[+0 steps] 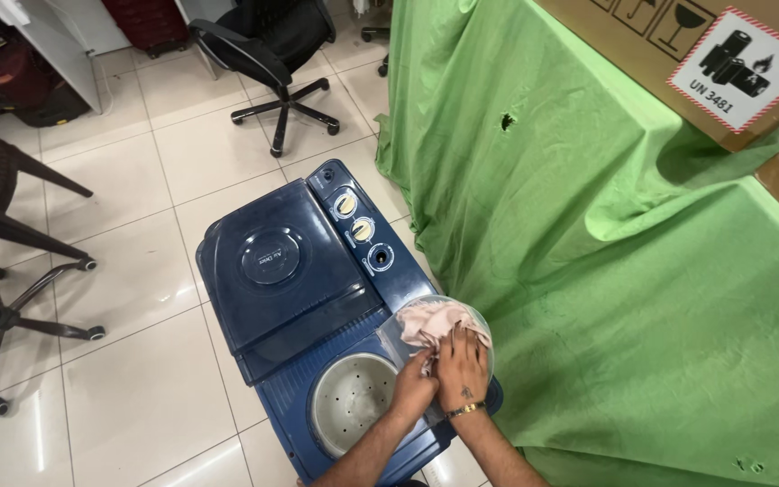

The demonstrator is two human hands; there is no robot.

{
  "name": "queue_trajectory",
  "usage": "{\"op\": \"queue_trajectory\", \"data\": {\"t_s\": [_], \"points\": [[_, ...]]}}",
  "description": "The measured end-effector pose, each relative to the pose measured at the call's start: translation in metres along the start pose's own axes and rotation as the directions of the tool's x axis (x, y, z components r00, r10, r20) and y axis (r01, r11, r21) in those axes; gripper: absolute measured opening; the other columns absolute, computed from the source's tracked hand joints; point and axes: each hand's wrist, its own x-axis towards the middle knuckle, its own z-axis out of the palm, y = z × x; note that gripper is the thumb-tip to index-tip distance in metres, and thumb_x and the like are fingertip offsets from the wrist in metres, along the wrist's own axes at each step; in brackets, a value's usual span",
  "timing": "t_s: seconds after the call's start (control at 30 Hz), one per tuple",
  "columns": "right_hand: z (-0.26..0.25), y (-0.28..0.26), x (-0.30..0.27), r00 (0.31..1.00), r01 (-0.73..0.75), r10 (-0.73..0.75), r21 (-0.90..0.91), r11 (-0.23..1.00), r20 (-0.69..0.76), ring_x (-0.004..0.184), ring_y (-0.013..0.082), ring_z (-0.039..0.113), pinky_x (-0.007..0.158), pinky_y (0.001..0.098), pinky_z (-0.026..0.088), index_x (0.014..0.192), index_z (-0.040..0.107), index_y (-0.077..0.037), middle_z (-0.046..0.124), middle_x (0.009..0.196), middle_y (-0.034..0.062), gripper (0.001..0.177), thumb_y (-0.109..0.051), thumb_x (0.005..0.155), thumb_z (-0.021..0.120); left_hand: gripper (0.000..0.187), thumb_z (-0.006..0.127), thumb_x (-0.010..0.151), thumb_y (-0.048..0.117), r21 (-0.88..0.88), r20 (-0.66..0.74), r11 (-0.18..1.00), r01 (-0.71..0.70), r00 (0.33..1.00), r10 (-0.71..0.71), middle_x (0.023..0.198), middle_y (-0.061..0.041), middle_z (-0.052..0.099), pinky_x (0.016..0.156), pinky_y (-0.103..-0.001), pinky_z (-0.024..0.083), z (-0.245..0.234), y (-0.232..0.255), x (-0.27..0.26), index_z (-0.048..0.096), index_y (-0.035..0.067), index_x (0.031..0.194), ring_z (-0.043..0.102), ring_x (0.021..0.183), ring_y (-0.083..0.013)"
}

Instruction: The person washes a light-colored cloth by hand in a portable twin-tub washing machine. They repeatedly scrub, rinse, and wring the cloth in the wash tub, then transfer it to the spin dryer tub and press it down.

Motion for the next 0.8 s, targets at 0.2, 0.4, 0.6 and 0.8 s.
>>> {"op": "queue_trajectory", "data": {"t_s": [0.2, 0.4, 0.6, 0.8], "points": [[-0.004, 0.007, -0.014, 1.000, 0.013, -0.013, 0.000, 1.000, -0.006, 0.138, 0.0360, 0.043, 0.113, 0.0496, 0.035, 0.135, 0.053, 0.000, 0.048, 0.147, 0.0184, 0.056, -0.017, 0.082, 0.062, 0.085, 0.062, 0.065, -0.008, 0.082, -0.004, 0.990, -0.113, 0.993, 0.114, 0.142, -0.014, 0.057, 0.103, -0.028, 0.048, 0.001, 0.006, -0.005, 0.049, 0.007, 0.147, 0.057, 0.128, -0.0235], [-0.011, 0.004, -0.023, 0.996, -0.033, 0.041, 0.096, 0.995, -0.083, 0.136, 0.0369, 0.044, 0.110, 0.0493, 0.035, 0.138, 0.051, 0.003, 0.046, 0.147, 0.0213, 0.067, -0.016, 0.075, 0.063, 0.089, 0.062, 0.070, -0.007, -0.102, 0.054, 0.988, -0.116, 0.991, 0.122, 0.149, -0.010, 0.050, 0.101, -0.031, 0.052, 0.003, 0.009, -0.004, 0.040, 0.010, 0.154, 0.060, 0.128, -0.0233], [0.003, 0.011, 0.010, 0.998, 0.043, -0.039, 0.088, 0.995, -0.049, 0.135, 0.0363, 0.047, 0.111, 0.0483, 0.038, 0.127, 0.060, -0.002, 0.050, 0.145, 0.0188, 0.044, -0.014, 0.084, 0.062, 0.092, 0.058, 0.073, -0.007, -0.275, -0.098, 0.920, -0.278, 0.961, 0.260, 0.128, -0.021, 0.062, 0.098, -0.031, 0.053, 0.002, 0.012, 0.011, 0.027, 0.017, 0.157, 0.065, 0.116, -0.0276], [-0.007, 0.023, -0.022, 0.990, 0.052, -0.044, 0.055, 0.997, -0.133, 0.136, 0.0358, 0.047, 0.109, 0.0468, 0.040, 0.128, 0.059, 0.002, 0.052, 0.143, 0.0186, 0.050, -0.012, 0.080, 0.059, 0.044, 0.066, 0.088, 0.005, 0.153, 0.039, 0.935, -0.320, 0.947, 0.318, 0.129, -0.014, 0.060, 0.094, -0.033, 0.055, 0.014, -0.002, 0.024, 0.065, 0.004, 0.132, 0.064, 0.116, -0.0262]]}}
